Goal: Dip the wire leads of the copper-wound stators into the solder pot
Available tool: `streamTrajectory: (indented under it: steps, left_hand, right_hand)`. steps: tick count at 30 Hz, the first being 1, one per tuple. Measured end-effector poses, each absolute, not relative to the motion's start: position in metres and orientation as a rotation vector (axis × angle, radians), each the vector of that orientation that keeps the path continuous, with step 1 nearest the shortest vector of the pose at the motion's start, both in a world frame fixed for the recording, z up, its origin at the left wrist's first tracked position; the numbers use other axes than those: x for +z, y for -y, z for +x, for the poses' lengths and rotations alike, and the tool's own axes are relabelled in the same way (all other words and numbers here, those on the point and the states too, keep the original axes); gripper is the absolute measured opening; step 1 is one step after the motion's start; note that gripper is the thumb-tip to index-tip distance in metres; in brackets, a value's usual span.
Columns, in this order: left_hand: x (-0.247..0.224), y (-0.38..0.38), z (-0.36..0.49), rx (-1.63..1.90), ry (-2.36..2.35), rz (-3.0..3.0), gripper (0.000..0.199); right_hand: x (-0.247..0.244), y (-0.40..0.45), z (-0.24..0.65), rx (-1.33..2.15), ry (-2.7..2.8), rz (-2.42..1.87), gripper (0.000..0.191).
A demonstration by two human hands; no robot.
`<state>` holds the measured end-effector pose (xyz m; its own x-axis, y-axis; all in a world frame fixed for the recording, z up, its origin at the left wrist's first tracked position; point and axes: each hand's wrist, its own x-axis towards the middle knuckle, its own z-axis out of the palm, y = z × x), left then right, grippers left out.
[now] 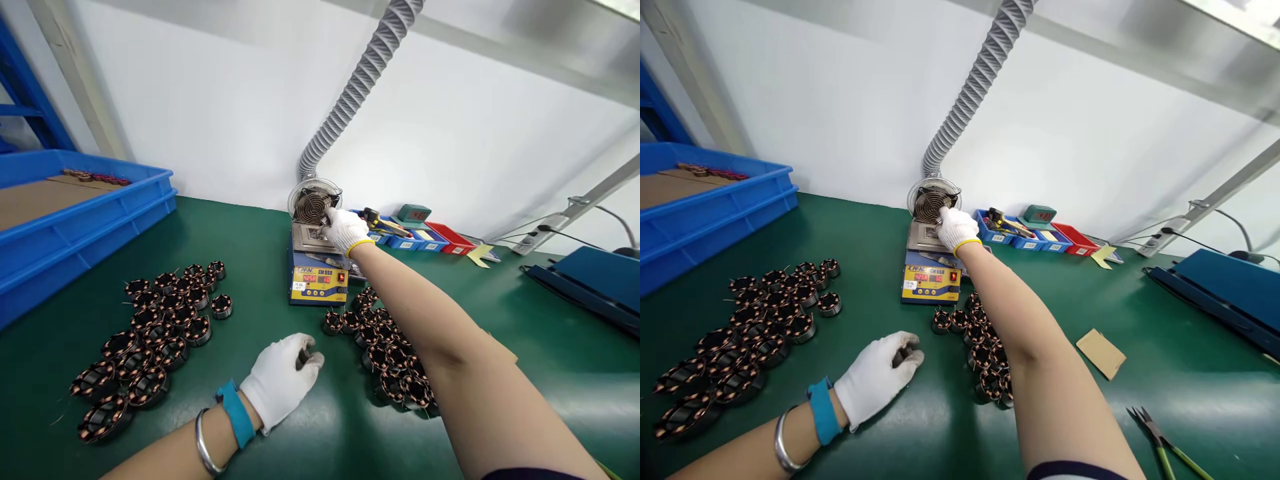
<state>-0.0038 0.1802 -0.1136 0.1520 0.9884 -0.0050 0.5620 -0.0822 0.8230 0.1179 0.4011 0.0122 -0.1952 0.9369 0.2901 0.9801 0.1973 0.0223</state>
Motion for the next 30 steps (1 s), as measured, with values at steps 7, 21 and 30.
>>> streamTrajectory:
  steps: [7, 21, 30]
  left_hand:
    - [-0.114, -0.182, -0.004, 0.761, -1.504, 1.76, 0.026]
    - [-0.119, -0.187, -0.004, 1.095, -1.439, 1.528, 0.043]
    - [-0.116, -0.183, -0.011, 1.34, -1.454, 1.557, 0.066]
  right_hand:
    - [0.008, -0.402, 0.112, -0.389, 2.343, -1.823, 0.036]
    - [0.014, -0.349, 0.132, 0.29, 2.005, -1.479, 0.042]
    - [-0.069, -0.247, 0.105, 0.892, 1.803, -1.298, 0.058]
